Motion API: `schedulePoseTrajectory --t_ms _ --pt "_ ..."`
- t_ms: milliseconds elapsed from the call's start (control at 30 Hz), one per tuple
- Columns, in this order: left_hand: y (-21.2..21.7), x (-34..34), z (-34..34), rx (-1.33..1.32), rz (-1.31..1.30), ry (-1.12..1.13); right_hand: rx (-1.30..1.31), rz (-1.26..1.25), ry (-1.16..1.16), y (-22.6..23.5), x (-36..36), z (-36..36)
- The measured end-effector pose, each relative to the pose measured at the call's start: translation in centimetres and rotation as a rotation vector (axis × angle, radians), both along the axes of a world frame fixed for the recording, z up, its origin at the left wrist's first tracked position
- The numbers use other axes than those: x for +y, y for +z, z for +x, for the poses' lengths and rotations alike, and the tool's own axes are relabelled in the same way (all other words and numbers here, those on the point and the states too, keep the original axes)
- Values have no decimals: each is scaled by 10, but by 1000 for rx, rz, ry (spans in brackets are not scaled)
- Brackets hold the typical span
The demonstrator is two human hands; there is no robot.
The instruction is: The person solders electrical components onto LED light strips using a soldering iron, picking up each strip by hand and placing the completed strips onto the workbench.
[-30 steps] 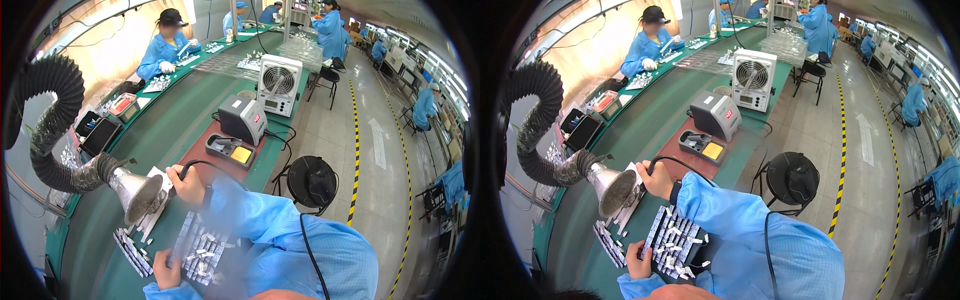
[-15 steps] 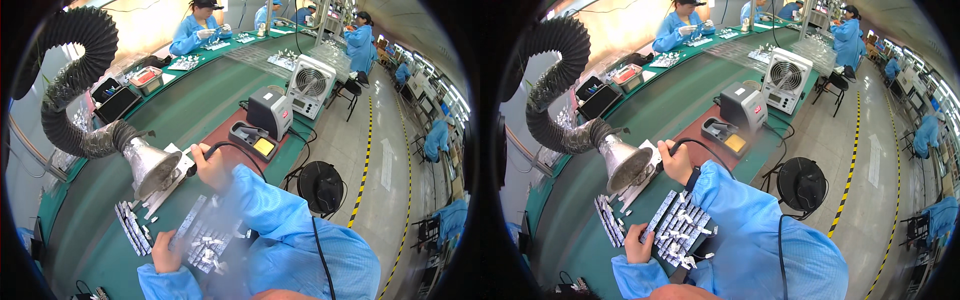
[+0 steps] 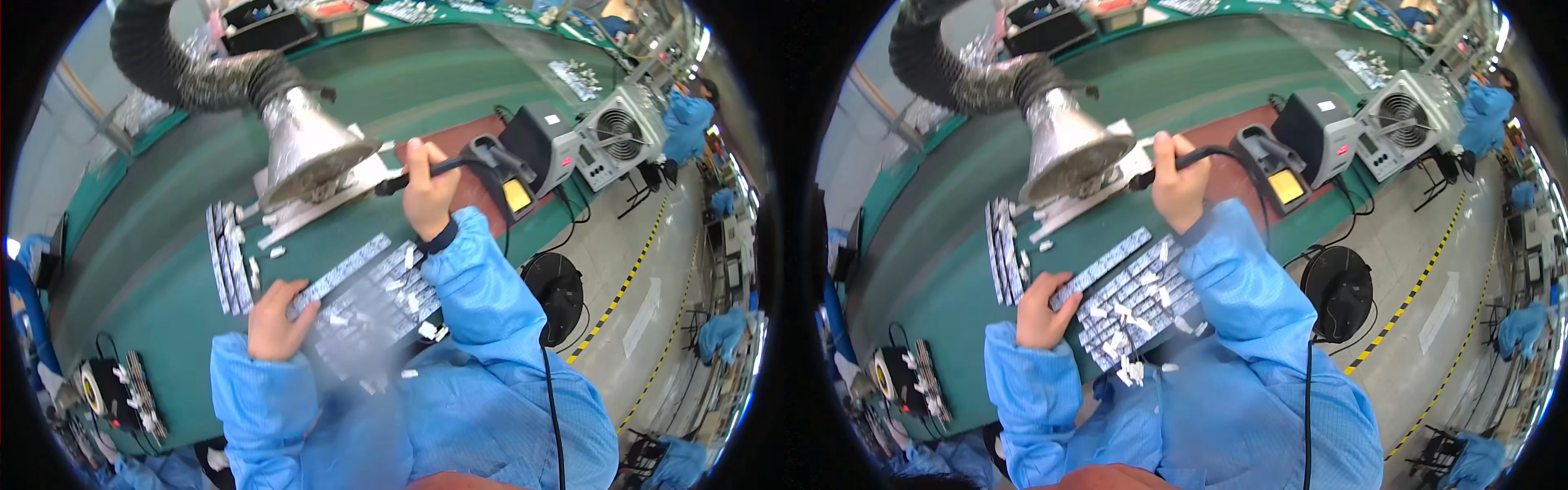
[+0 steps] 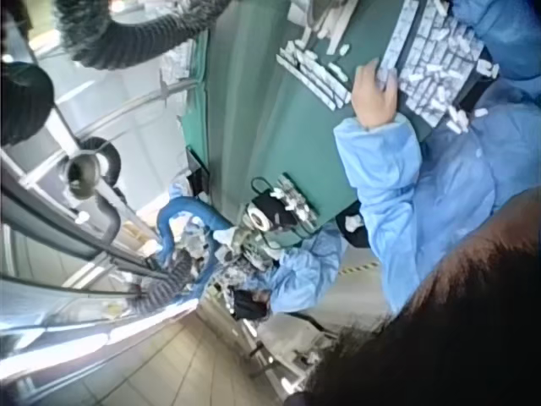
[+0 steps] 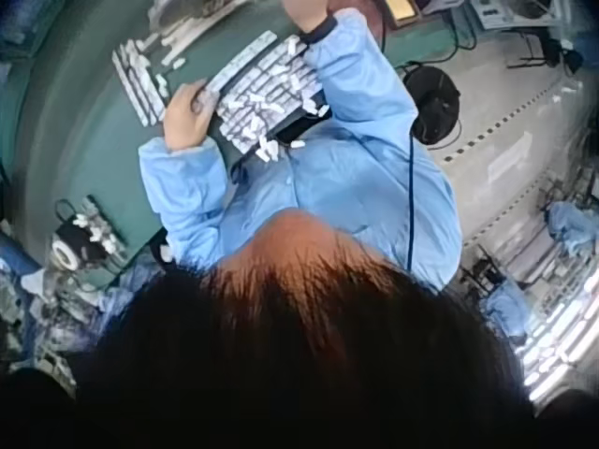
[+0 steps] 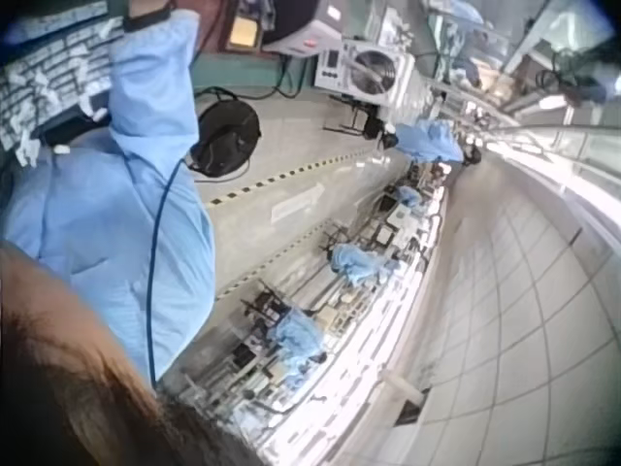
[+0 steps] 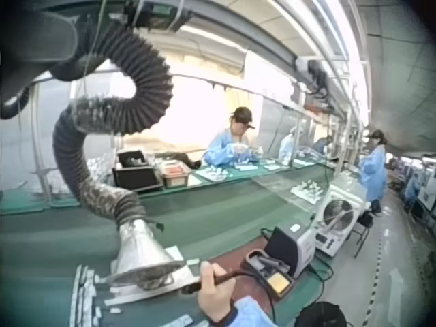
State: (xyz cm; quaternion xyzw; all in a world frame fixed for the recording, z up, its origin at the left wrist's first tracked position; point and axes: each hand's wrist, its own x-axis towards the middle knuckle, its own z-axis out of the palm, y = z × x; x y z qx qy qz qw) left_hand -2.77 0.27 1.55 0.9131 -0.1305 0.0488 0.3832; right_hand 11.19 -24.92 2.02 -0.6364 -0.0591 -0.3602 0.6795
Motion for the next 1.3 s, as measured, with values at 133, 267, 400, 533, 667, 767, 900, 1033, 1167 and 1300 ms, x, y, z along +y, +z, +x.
schedulePoseTrajectory --t_ms 133,267,400,533,667,767,900,1033,1167,1300 --pt "-4 4 1 -2 -21 33 8 33 6 8 0 -4" --pt "-2 7 1 162 -55 115 12 40 3 8 2 -3" --pt "-3 7 2 119 -74 129 36 35 25 9 1 -6" --pt "-8 9 2 97 -53 149 17 33 12 9 2 -6" --pt "-5 8 0 104 -64 167 7 19 -9 7 1 -3" --pt "-6 8 2 107 -60 169 -1 34 15 8 2 -5" --pt "-8 9 5 84 -47 150 -11 27 17 10 3 -5" --pt "-7 8 2 74 -79 161 -8 24 1 9 2 -4" --pt "0 3 3 76 -151 255 -46 52 21 10 1 -9" --pt "-17 7 10 -38 -189 249 -129 131 101 17 11 -20"
